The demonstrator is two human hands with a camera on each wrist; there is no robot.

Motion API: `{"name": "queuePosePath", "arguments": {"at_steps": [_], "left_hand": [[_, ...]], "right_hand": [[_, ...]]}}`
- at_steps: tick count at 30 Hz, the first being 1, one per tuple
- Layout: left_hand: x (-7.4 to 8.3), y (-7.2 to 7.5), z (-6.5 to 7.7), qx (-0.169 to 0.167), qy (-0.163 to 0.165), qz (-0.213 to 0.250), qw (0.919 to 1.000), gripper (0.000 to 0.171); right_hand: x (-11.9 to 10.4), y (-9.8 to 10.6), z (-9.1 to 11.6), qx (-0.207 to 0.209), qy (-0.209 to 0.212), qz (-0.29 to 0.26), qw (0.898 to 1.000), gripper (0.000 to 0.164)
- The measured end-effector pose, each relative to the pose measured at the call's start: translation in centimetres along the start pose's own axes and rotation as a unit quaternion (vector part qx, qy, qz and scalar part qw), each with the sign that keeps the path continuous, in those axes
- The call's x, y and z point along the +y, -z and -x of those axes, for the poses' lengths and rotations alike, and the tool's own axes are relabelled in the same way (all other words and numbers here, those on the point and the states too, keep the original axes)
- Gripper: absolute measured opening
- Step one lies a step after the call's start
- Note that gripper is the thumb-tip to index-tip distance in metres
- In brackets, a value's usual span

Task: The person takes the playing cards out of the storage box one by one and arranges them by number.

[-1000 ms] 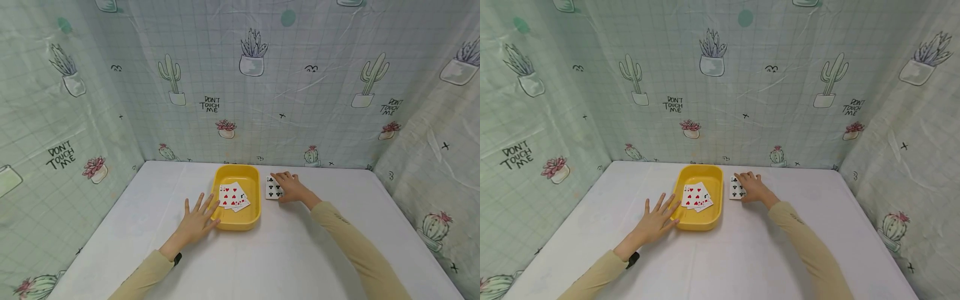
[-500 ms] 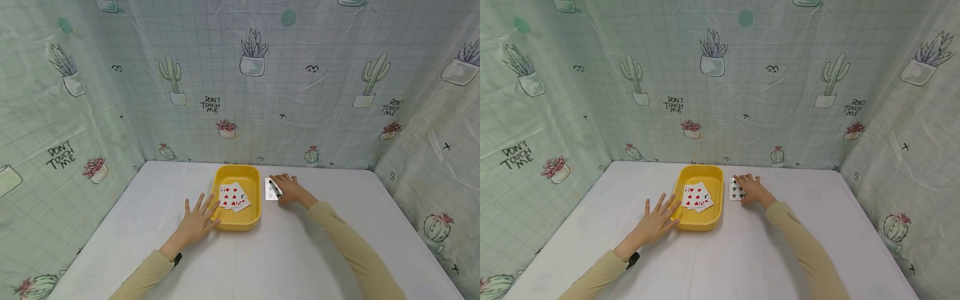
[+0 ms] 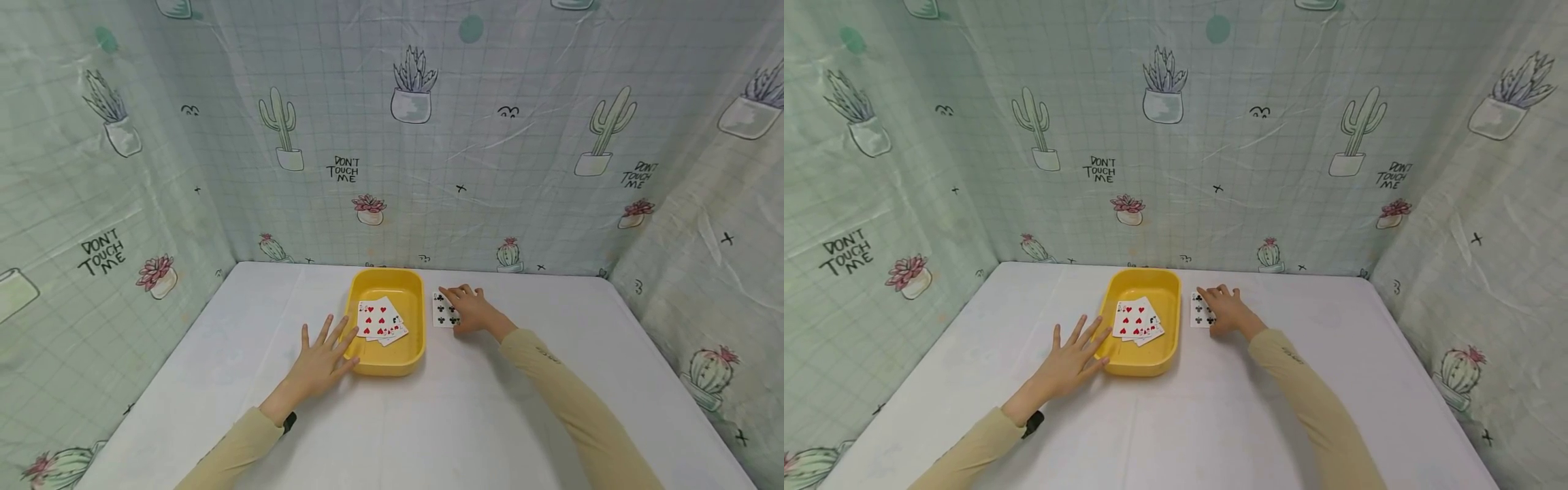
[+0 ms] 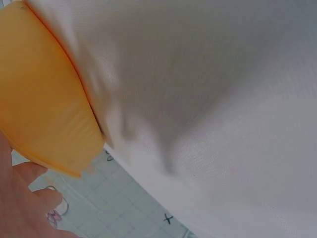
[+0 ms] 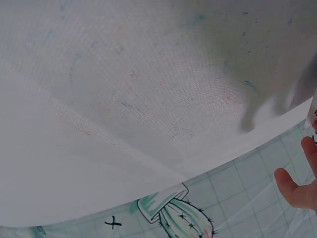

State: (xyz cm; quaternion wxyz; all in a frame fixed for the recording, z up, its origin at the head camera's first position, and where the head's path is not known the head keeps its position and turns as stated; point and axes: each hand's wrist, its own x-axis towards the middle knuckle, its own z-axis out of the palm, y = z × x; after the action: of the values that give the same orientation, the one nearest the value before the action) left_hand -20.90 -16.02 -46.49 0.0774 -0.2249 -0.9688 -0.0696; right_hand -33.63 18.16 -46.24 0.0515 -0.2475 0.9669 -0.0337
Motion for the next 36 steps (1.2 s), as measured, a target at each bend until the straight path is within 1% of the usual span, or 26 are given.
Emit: {"name": "queuePosePath", "arguments": {"at_steps": [15, 24, 32, 36], "left_hand": [[0.14, 0.05, 0.03, 0.008, -0.002, -0.008, 0.9999, 0.062], [0.07, -0.08, -0.07, 0.011, -0.006, -0.014, 0.9998, 0.062], [0.07, 0.01, -0.06, 0.0, -0.001, -0.013, 0.9999, 0.062], [0.11, 0.08, -0.07, 0.001, 0.001, -0.012, 0.9999, 0.062]], "right_hand": [[-0.32, 0.28, 0.15, -0.016, -0.006, -0.004, 1.0, 0.092], [-0.04, 0.14, 0.23, -0.014, 0.002, -0.008, 1.0, 0.091], [0.19, -0.25, 0.07, -0.012, 0.002, 0.002, 1.0, 0.091], [0.04, -0.08, 0.07, -0.006, -0.001, 0.006, 1.0, 0.091]]}}
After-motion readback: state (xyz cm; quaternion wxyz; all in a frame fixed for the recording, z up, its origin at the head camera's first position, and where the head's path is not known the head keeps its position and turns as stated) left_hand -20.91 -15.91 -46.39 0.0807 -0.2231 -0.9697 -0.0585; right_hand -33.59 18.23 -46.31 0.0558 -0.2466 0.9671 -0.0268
